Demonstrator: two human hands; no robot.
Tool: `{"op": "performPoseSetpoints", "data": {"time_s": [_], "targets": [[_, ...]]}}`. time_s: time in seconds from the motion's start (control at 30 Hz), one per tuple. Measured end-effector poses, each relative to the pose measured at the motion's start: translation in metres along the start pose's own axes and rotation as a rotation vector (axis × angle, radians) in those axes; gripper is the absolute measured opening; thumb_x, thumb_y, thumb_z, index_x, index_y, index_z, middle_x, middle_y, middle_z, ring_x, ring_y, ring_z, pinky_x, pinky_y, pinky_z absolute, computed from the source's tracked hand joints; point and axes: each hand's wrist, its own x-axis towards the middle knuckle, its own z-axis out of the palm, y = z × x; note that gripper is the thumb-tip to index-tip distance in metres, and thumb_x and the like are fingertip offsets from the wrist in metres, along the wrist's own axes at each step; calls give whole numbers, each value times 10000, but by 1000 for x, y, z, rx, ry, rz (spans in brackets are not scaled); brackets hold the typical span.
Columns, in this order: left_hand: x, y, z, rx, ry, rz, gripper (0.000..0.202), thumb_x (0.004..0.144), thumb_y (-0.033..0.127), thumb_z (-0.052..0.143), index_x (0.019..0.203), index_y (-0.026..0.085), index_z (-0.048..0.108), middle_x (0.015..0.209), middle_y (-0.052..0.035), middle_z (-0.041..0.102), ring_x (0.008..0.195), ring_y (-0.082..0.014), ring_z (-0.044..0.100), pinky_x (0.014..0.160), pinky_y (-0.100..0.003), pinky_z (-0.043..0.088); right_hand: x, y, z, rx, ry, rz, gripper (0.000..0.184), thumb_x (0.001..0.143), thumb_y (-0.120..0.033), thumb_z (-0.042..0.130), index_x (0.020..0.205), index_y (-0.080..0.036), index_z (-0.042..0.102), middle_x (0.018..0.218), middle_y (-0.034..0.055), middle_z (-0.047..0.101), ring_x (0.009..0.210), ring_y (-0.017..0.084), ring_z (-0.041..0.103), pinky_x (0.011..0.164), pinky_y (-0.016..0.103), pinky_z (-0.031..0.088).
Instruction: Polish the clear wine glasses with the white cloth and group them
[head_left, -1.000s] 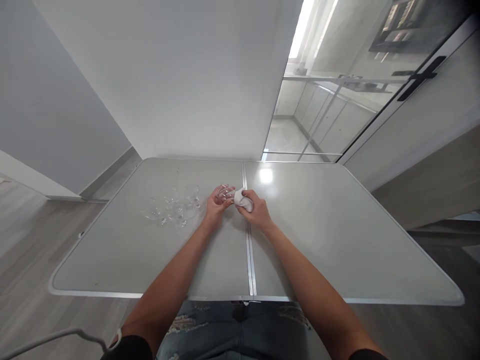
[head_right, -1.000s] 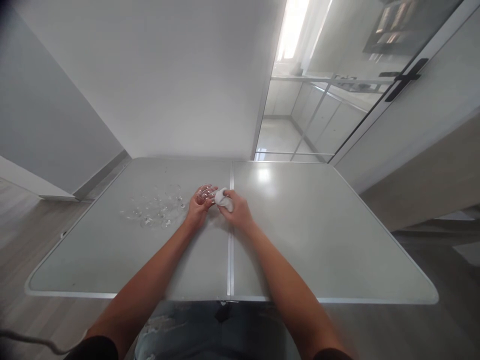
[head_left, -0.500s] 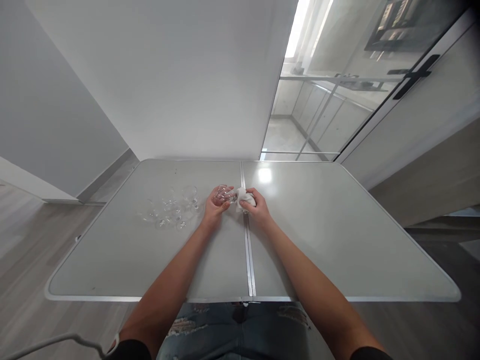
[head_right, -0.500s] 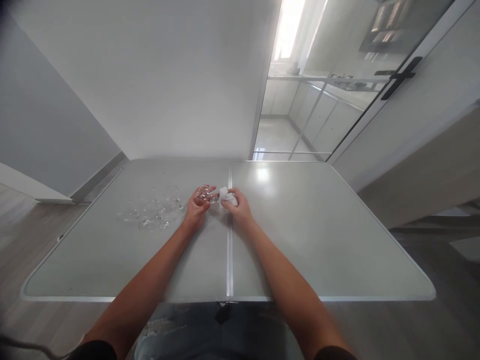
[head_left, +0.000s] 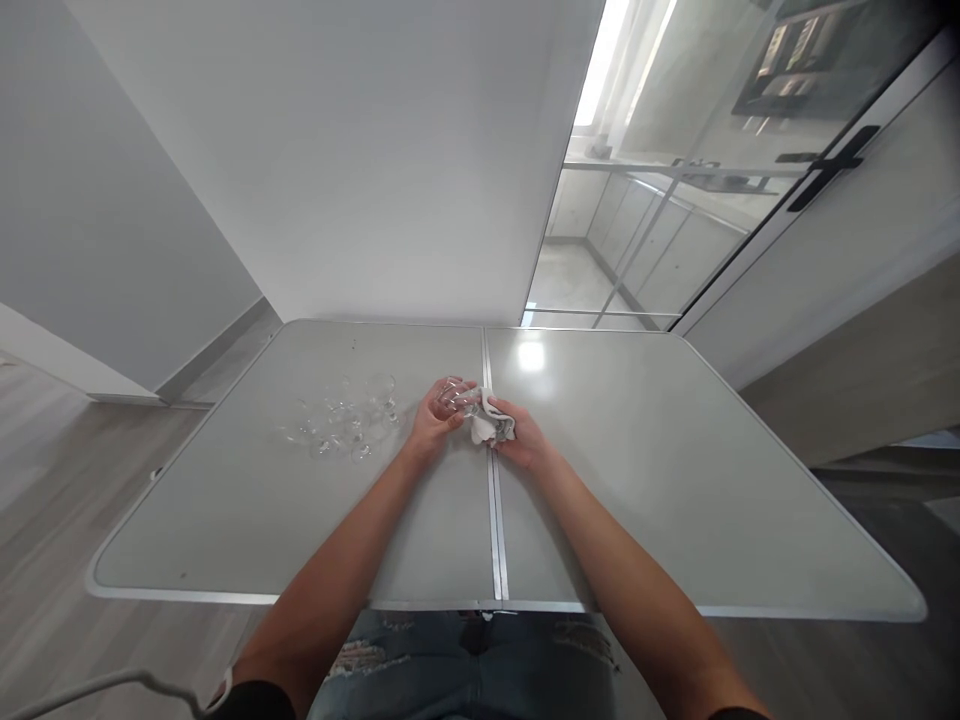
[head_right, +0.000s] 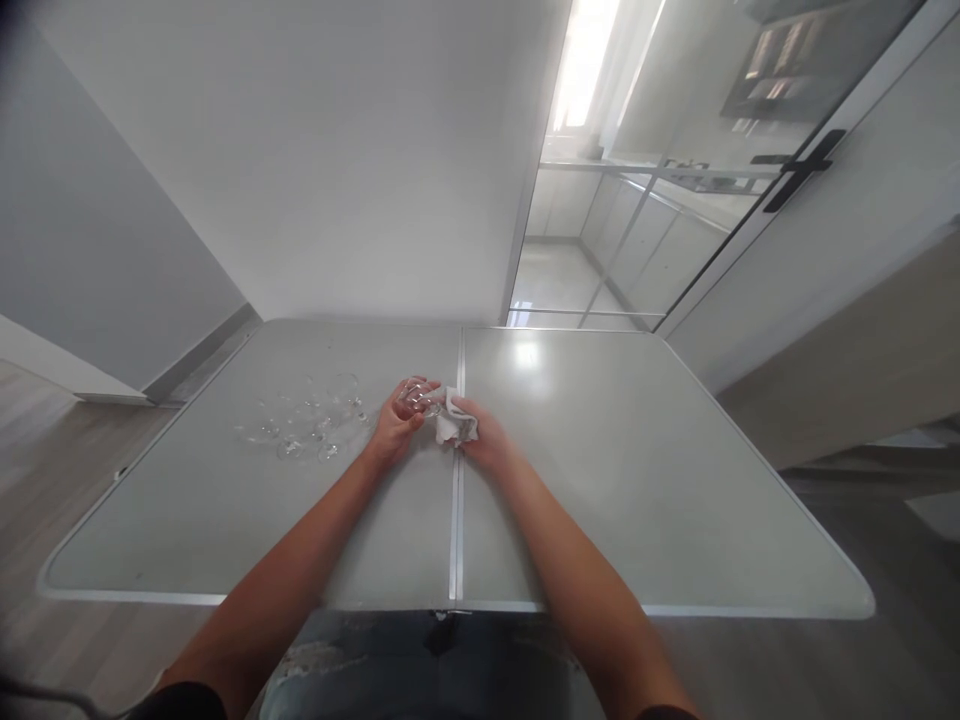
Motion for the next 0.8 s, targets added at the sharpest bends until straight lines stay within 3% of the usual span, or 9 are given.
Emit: {"op": "performPoseSetpoints", "data": {"time_s": [0.1,0.23,0.33,0.4,0.47,0.53,0.67,0.73,0.8], "targets": [[2,-4,-3,7,25,25,719,683,429,921,1282,198,597,1366,-191,645,1090,-274,715,1000,-408,524,0,1,-2,22,-24,52,420,814,-568,684,1032,-210,657,827,46,666,678,190,596,603,317,479],[4,-9,-6,34,99,75,676,683,402,926,1246,193,614,1309,-172,679,1088,-259,716,1007,-391,517,0,5,-6,-384,160,-245,450,751,-485,764,1098,-248,602,898,12,678,765,193,607,717,320,493],[5,-10,-7,55,139,85,667,675,371,934,1238,197,619,1267,-157,701,1081,-253,718,995,-380,523,-1,8,-6,-735,139,-431,384,795,-416,711,1124,-246,611,1003,55,704,853,227,633,824,365,495],[5,-10,-8,62,142,80,683,669,373,937,1245,198,615,1271,-161,701,1093,-265,716,989,-384,528,-1,9,-5,-809,149,-475,336,811,-388,684,1105,-238,622,1033,79,708,891,245,637,861,385,487],[5,-11,-8,55,130,82,691,670,386,936,1250,193,613,1274,-167,701,1120,-279,709,998,-393,526,-1,7,-4,-729,179,-430,361,785,-400,719,1091,-238,617,985,66,703,852,237,627,831,376,491],[5,-11,-7,43,110,89,693,673,408,931,1248,185,616,1266,-172,702,1140,-291,703,1011,-406,522,-1,4,-4,-479,143,-278,391,764,-440,749,1070,-241,606,890,31,680,752,202,599,738,340,495],[5,-12,-6,48,67,85,742,650,448,936,1264,176,619,1267,-179,696,1079,-297,726,985,-418,538,0,1,-5,104,-120,99,366,818,-508,671,1032,-215,627,756,3,593,617,151,516,576,285,452],[5,-12,-6,51,59,83,752,652,441,937,1278,179,614,1278,-177,691,1069,-290,730,983,-410,541,1,3,-6,190,-149,139,376,811,-482,693,1066,-212,635,779,4,591,636,148,518,571,274,441],[5,-13,-7,46,69,97,729,672,430,928,1280,185,611,1289,-172,686,1109,-286,717,1002,-404,534,2,6,-7,117,-62,46,392,769,-435,763,1071,-227,625,822,-1,609,682,149,535,601,265,440]]}}
